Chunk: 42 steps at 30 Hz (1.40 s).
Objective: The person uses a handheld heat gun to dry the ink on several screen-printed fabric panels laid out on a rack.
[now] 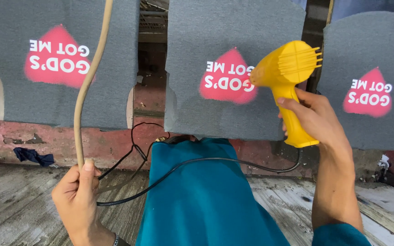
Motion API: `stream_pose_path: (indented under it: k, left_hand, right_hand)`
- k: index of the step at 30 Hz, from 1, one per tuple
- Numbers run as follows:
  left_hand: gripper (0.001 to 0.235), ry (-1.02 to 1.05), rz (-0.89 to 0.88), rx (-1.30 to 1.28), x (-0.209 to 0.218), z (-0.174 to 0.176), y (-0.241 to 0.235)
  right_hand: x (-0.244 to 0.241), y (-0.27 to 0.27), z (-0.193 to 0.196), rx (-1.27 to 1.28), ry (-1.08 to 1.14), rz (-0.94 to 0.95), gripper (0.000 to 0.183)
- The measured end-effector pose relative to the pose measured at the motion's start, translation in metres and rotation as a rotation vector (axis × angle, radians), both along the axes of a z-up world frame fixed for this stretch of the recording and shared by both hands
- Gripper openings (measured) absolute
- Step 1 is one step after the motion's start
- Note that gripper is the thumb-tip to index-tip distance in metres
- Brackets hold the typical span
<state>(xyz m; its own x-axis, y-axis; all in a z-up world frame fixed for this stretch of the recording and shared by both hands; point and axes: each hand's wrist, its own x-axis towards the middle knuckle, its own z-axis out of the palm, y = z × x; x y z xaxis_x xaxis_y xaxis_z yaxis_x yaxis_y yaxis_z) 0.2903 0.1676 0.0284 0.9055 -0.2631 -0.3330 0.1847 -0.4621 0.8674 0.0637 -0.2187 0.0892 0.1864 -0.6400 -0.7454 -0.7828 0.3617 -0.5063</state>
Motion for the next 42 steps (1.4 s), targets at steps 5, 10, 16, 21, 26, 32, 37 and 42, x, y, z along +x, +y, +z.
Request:
stream_pose_path:
  k: [5,10,16,21,26,32,37,42]
  left_hand:
    - [0.038,-0.066,-0.050,0.096,0.004,-0.003,0.004]
    - [0.036,-0.006,-0.012,-0.006,0.002,-0.001,0.002]
    - [0.038,-0.016,0.002,0.061,0.002,0.000,0.003]
    - [0.037,-0.037,-0.019,0.058,0.001,0.002,0.003]
    - [0.038,-0.071,-0.017,0.093,0.001,0.000,0.004]
    - [0.038,-0.069,0.002,0.116,-0.002,0.001,0.007]
    - [0.041,-0.047,-0.011,0.110,-0.003,0.003,0.002]
    - [0.038,-0.031,0.014,0.072,-0.003,0.001,0.005]
  right_hand:
    - [-0.014,-0.005,-0.002,0.014,0.080,0.107,0.023]
    - [0.006,0.001,0.000,-0.037,0.032,0.073,0.023]
    - [-0.004,-0.002,-0.004,0.072,0.063,0.110,0.029]
    - [0.005,0.003,0.003,-0.014,0.063,0.179,0.021]
    - [0.009,-0.001,-0.005,0.063,0.085,0.221,0.031]
    - [0.014,-0.002,-0.001,-0.010,0.049,0.235,0.018]
    - [0.023,0.002,-0.009,0.019,-0.049,0.233,0.020]
    - [0.020,0.000,0.002,0.028,0.090,0.270,0.021]
